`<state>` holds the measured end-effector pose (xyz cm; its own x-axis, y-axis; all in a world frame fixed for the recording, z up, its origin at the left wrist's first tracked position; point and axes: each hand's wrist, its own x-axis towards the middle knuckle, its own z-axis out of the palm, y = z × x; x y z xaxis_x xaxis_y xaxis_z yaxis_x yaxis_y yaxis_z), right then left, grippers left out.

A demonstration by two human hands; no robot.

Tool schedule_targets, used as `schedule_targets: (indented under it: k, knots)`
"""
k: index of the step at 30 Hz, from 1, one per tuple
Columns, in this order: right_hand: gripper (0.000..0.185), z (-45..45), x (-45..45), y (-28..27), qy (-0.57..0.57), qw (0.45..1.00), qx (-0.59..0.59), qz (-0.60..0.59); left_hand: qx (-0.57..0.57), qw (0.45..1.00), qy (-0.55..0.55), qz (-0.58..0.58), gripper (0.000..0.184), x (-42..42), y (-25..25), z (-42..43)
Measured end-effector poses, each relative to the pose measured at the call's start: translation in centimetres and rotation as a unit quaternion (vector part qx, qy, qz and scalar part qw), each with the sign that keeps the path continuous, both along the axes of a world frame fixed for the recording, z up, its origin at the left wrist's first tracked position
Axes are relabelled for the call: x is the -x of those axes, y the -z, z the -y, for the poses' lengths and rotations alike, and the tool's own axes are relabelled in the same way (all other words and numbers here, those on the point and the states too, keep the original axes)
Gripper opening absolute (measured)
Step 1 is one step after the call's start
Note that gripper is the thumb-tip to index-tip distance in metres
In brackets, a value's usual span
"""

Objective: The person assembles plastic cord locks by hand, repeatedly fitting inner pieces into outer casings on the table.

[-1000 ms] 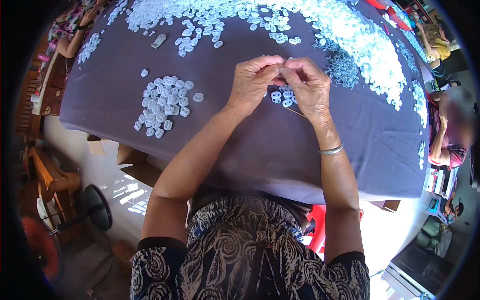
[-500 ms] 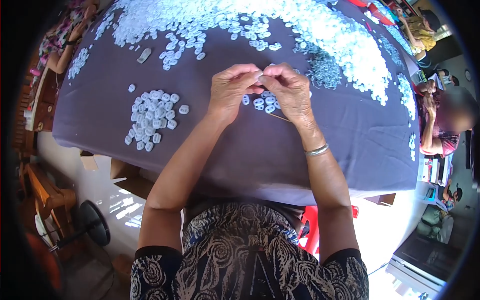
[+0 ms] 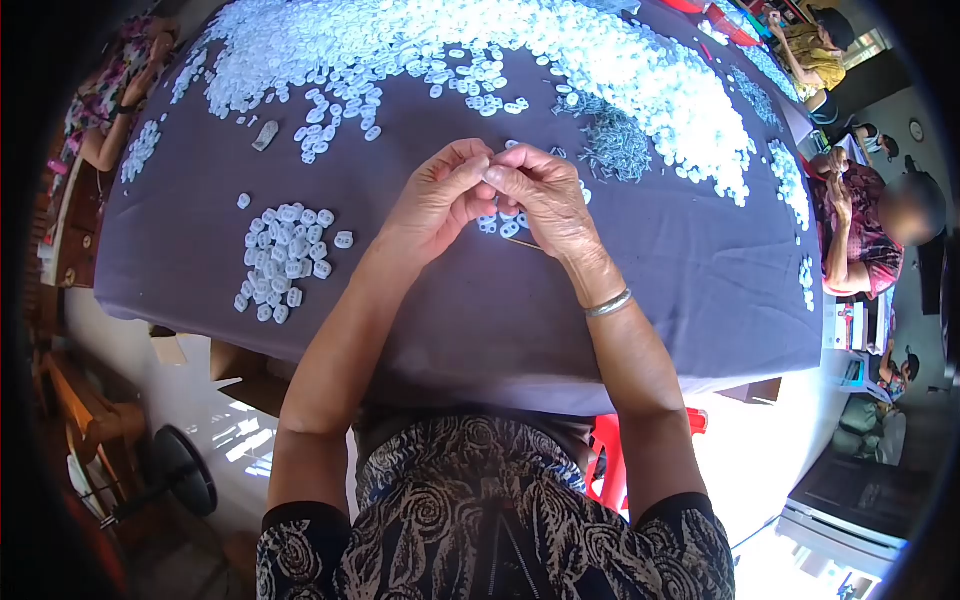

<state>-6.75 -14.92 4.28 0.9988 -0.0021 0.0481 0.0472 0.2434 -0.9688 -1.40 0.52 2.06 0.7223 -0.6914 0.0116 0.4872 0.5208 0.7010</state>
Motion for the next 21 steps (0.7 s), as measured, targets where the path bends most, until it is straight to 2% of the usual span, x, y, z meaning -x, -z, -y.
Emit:
schedule_targets:
  k: [2, 5, 9, 14, 21]
  knots:
    - [0.009, 0.2, 0.0, 0.2, 0.012, 1.0, -0.018, 0.007, -0.029, 0.999, -0.015, 0.016, 0.016, 0.6, -0.6, -0.1]
    - [0.008, 0.4, -0.2, 0.4, 0.066, 0.998, 0.015, 0.014, -0.115, 0.983, -0.127, 0.061, 0.02, 1.2, -0.9, 0.4]
    - [0.01, 0.8, -0.3, 0.5, 0.067, 0.995, 0.066, 0.022, -0.111, 0.964, -0.156, 0.186, 0.02, 1.0, -0.5, 0.4]
    - [0.008, 0.9, -0.2, 0.2, 0.061, 0.991, 0.118, 0.032, -0.147, 0.953, -0.177, 0.197, 0.02, 0.9, -0.3, 0.3]
    - [0.004, 0.8, -0.3, 0.7, 0.047, 0.993, 0.101, 0.051, -0.151, 0.945, -0.208, 0.201, 0.019, 0.9, -0.2, 0.4]
